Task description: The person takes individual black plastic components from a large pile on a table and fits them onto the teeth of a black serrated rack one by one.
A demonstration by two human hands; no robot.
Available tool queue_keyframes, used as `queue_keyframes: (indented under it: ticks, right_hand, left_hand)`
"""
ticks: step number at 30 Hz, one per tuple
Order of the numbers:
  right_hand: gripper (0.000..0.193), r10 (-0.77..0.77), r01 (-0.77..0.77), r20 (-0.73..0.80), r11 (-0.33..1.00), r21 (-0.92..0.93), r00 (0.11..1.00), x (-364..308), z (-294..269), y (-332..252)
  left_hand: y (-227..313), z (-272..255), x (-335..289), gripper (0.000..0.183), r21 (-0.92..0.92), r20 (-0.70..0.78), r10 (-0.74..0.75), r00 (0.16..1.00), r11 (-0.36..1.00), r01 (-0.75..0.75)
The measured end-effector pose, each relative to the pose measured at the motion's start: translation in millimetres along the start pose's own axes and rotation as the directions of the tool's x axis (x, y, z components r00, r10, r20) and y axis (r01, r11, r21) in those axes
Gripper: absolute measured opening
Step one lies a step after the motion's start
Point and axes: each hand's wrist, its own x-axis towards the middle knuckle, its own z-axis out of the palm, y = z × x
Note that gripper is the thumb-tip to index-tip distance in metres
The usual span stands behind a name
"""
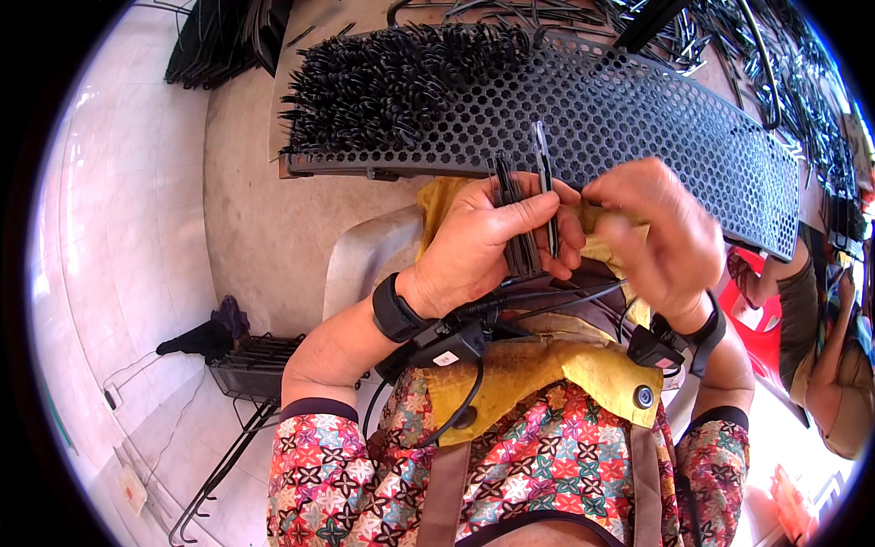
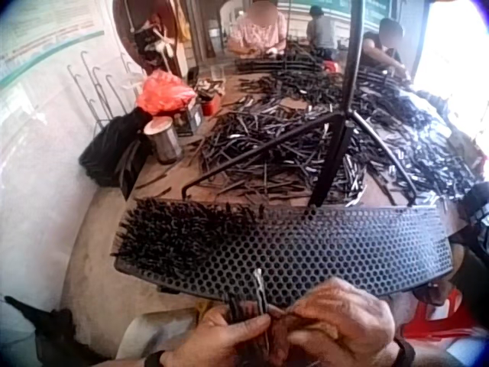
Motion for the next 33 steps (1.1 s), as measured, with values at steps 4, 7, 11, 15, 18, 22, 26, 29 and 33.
queue_keyframes:
  ticks: [4, 7, 11, 15, 18, 22, 26, 29, 33]
  right_hand:
    - [0.02, 0.637, -0.564, -0.045, 0.712, 0.418, 0.77, 15, 13, 2]
    - [0.018, 0.67, -0.678, 0.209, 0.582, 0.449, 0.713, 19, 12, 10]
    - [0.011, 0.732, -0.739, 0.186, 0.57, 0.359, 0.655, 21, 9, 12]
    - [0.009, 0.743, -0.694, -0.045, 0.644, 0.323, 0.668, 29, -2, 20]
    - [0.012, 0.551, -0.465, -0.365, 0.833, 0.301, 0.75, 44, -7, 37]
    - [0.014, 0.11, -0.147, -0.567, 0.989, -0.02, 0.816, 70, -1, 58]
    - [0.015, -0.119, -0.033, -0.443, 0.947, -0.319, 0.888, 80, 6, 73]
    - [0.016, -0.309, 0.125, -0.322, 0.866, -0.485, 0.895, 87, 10, 77]
    - [0.016, -0.409, 0.315, -0.103, 0.819, -0.48, 0.906, 94, 9, 88]
  left_hand:
    - [0, -1, -1, 0.022, 0.13, 0.109, -0.037, 0.993, 0.991, 0.022]
    - [1, -1, -2, 0.026, 0.244, 0.125, -0.078, 0.989, 0.969, 0.046]
    - [5, 7, -3, 0.029, 0.231, 0.041, -0.137, 0.99, 0.965, 0.124]
    - [4, 3, -5, 0.03, 0.172, 0.038, -0.157, 0.987, 0.974, 0.148]
    - [0, 1, -4, 0.03, 0.078, 0.038, -0.166, 0.985, 0.984, 0.162]
    - [-3, -4, -1, 0.029, -0.032, 0.02, -0.183, 0.983, 0.982, 0.184]
    - [-5, -8, 0, 0.028, -0.042, 0.024, -0.195, 0.981, 0.98, 0.196]
    - [-2, -6, -1, 0.027, -0.043, 0.014, -0.199, 0.98, 0.979, 0.199]
    - [-4, -8, -1, 0.027, -0.049, 0.031, -0.194, 0.98, 0.979, 0.196]
